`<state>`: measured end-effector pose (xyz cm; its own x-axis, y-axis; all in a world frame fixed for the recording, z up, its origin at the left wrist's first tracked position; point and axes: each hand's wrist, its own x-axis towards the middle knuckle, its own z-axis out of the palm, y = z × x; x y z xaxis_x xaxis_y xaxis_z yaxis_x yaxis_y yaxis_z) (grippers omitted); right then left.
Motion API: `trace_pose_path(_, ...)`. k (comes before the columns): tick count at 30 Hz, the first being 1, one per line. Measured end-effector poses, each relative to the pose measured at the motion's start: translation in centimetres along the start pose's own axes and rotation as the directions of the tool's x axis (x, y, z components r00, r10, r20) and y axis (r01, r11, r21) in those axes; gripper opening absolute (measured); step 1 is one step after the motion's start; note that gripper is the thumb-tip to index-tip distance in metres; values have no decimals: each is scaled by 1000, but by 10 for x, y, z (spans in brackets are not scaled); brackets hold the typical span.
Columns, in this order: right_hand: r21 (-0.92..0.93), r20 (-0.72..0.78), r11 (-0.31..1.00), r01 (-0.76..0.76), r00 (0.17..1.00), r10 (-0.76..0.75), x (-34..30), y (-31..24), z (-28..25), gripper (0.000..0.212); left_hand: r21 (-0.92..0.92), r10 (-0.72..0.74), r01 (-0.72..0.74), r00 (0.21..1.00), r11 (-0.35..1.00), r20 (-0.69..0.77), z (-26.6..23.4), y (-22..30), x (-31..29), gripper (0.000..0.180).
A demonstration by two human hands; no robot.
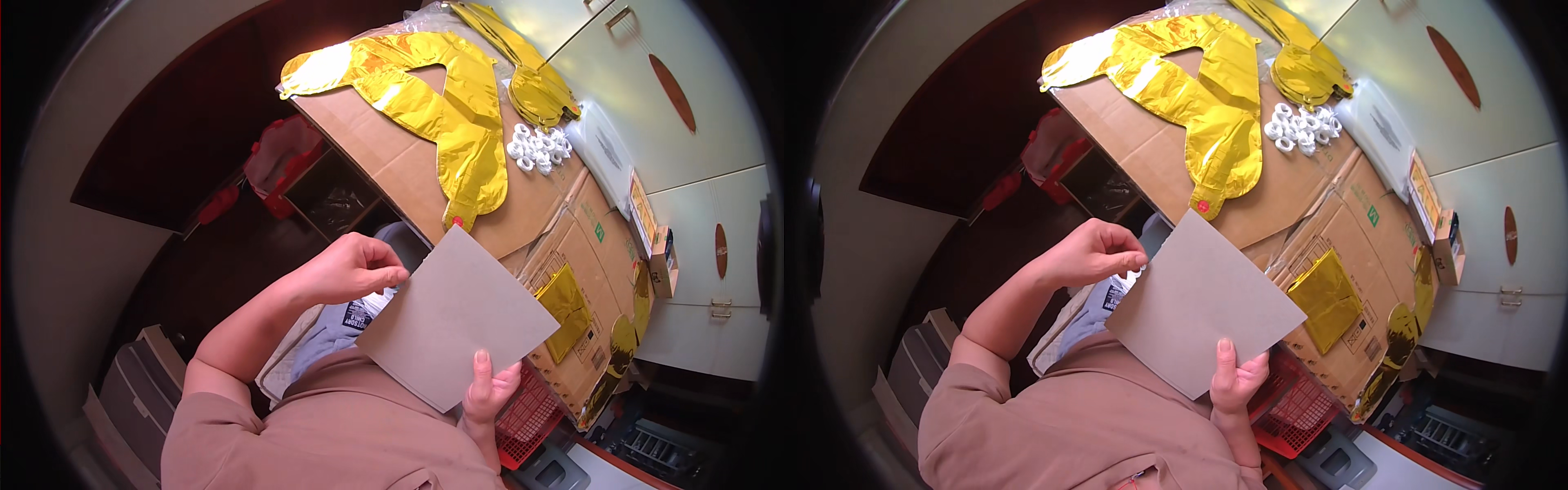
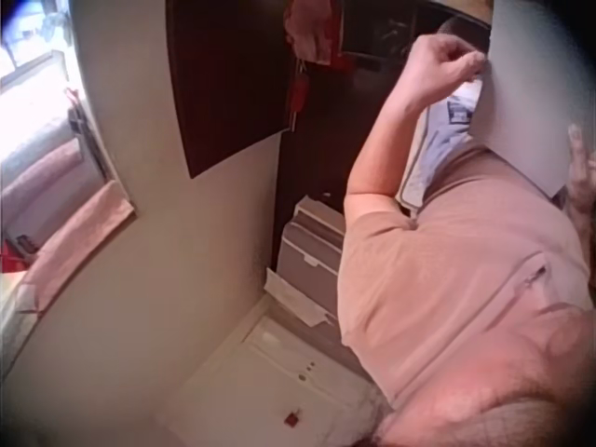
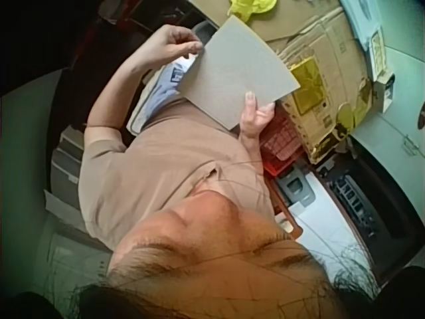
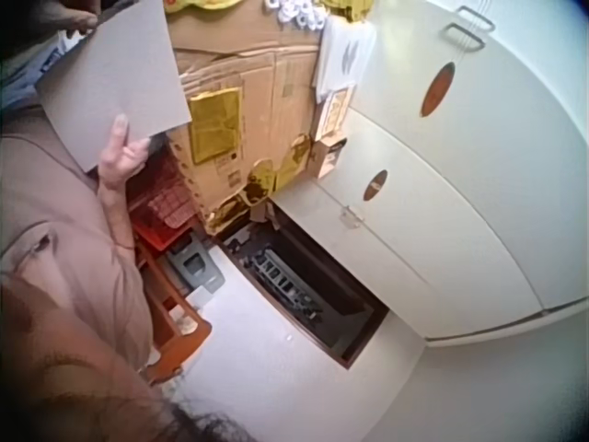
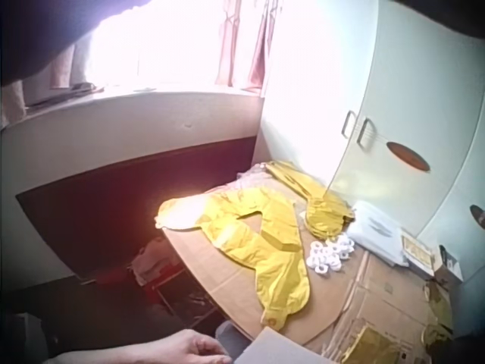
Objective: Folding gold foil balloons and mounting them onto cardboard backing sheets for retail display.
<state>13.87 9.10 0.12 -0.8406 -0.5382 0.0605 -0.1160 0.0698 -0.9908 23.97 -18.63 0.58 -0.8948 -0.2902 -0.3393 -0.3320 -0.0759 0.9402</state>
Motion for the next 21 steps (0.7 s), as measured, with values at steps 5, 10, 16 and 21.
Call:
trace_pose_path(5,9,-4,1000,-17,1000,17,1,-1,1,39,31,-2,2,1000,1000,4,4,2,-3,23)
trace_pose_path(10,-30,14,999,-14,1000,14,-1,2,0,38,182,18,-15,1000,983,-16,4,16,-4,17)
trace_pose_path(16,-27,5,1000,5,1000,-5,-2,1,2,37,269,129,-99,987,958,-95,14,14,-4,12)
trace_pose_path(21,0,18,999,32,999,-32,-6,6,1,39,413,258,-138,933,900,-251,24,-10,4,9)
